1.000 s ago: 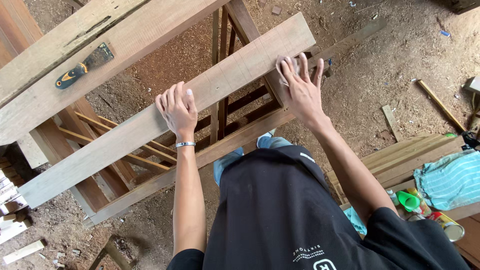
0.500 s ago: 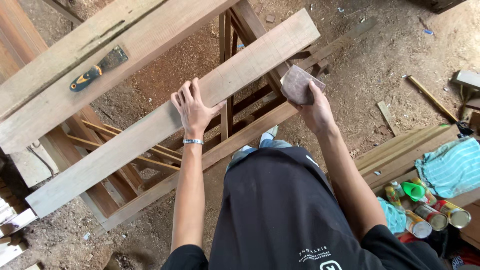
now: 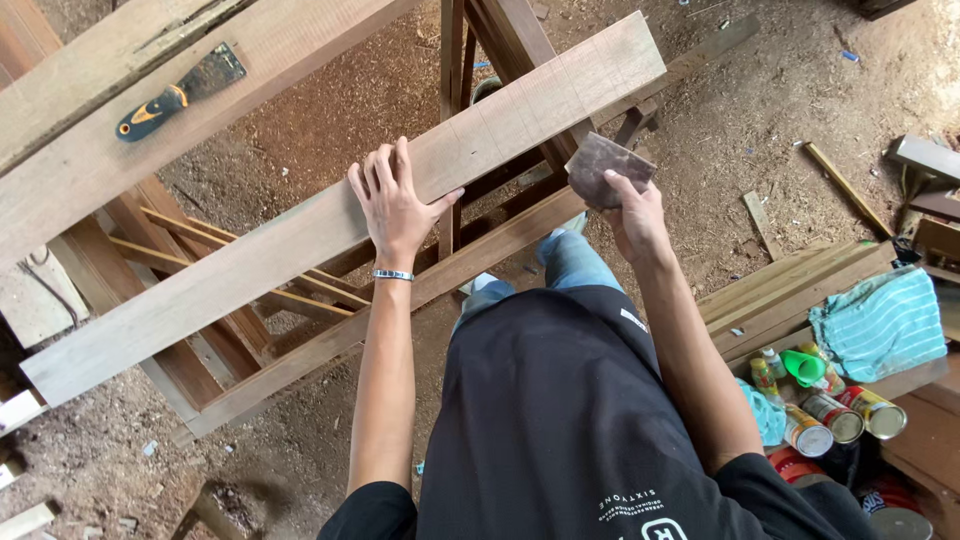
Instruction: The person sands a long piece of wood using a piece of sandpaper, moving it back and forth along the surfaces and edges.
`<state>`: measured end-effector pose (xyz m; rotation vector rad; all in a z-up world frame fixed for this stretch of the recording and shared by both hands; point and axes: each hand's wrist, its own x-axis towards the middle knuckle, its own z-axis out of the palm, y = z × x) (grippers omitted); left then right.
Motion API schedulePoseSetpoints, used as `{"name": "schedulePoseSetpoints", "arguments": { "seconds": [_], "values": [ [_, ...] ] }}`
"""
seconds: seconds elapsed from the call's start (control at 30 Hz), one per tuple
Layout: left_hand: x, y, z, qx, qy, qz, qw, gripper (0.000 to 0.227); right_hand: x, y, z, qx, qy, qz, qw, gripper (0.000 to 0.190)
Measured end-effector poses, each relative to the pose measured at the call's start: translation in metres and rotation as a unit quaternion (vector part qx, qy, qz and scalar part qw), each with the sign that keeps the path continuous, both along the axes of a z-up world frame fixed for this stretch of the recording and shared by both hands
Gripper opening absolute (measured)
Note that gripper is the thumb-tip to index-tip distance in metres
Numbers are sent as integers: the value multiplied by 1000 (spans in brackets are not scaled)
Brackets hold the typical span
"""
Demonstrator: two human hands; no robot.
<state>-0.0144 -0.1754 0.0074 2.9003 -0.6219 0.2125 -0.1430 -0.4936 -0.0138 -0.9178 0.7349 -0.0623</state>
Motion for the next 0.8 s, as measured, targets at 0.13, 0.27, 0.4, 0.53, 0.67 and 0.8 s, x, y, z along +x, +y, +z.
{"name": "schedulePoseSetpoints", "arguments": {
  "seconds": [0.13, 0.27, 0.4, 0.53, 0.67, 0.8],
  "values": [
    [-2, -9, 12, 32, 39, 26, 998, 117, 7, -46, -10, -148, -24, 6, 989, 33],
    [-7, -51, 14, 3, 3, 61, 998, 110, 25, -114, -14, -237, -35, 11, 971, 23],
    [-17, -139, -6, 0, 33, -3, 999, 79, 53, -160, -6, -272, -103, 37, 956, 21],
    [-26, -224, -25, -26, 66, -76, 995, 79, 83, -176, 9, -466, -72, 113, 874, 25],
    [-45, -244, -29, -13, 75, -40, 996, 77, 109, -182, 19, -576, -168, 218, 770, 37],
    [-51, -223, -32, -26, 68, 3, 997, 69, 131, -169, 6, -751, -200, 296, 556, 43]
  ]
}}
